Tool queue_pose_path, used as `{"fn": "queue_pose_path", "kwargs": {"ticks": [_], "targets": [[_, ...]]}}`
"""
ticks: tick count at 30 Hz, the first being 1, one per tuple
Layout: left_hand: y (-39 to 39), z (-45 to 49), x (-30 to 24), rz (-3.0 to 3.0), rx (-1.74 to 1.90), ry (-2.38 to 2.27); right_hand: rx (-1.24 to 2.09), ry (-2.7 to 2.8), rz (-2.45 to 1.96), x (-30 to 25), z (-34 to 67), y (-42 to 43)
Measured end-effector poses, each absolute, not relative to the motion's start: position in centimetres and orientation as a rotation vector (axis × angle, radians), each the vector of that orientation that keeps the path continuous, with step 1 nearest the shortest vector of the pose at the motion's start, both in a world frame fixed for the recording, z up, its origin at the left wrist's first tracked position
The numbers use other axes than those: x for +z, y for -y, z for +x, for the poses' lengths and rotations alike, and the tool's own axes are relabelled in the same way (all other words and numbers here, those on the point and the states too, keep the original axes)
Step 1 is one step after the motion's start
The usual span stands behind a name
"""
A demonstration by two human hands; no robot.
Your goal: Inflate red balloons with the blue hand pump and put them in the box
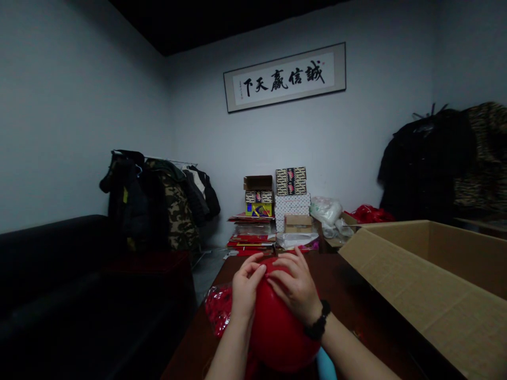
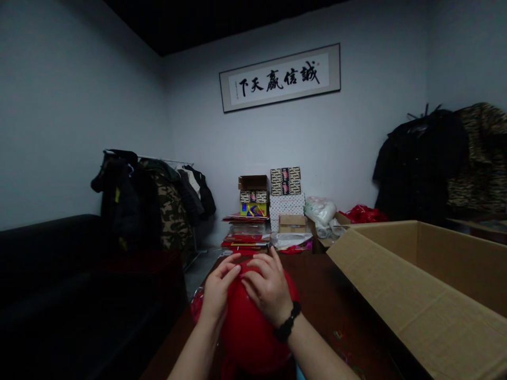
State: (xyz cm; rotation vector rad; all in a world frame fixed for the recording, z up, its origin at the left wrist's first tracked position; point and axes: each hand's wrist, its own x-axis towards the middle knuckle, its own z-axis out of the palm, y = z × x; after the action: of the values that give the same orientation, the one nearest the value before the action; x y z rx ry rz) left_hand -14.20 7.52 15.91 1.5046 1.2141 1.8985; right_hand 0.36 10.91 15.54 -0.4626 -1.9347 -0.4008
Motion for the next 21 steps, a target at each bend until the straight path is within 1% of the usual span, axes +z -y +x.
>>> {"fn": "queue_pose_path", "kwargs": {"ticks": [9,13,18,21], "targets": [[-7.3,-13.9,16.4,1.672,1.834,-1.261,-0.479,1.899,-0.469,15.8,0.6,-11.0],[-7.5,-14.1,15.9,1.829,1.822,-1.315,-0.343,1.949,-0.411,15.6,0.4,-11.3],[-6.9,-13.5,15.9,2.059,1.949,-1.417,-0.131,1.837,-0.436,14.2,0.3,-12.0],[-6.2,-13.0,16.1,2.237,1.95,-1.472,-0.098,1.828,-0.445,13.7,0.7,-12.2]]}}
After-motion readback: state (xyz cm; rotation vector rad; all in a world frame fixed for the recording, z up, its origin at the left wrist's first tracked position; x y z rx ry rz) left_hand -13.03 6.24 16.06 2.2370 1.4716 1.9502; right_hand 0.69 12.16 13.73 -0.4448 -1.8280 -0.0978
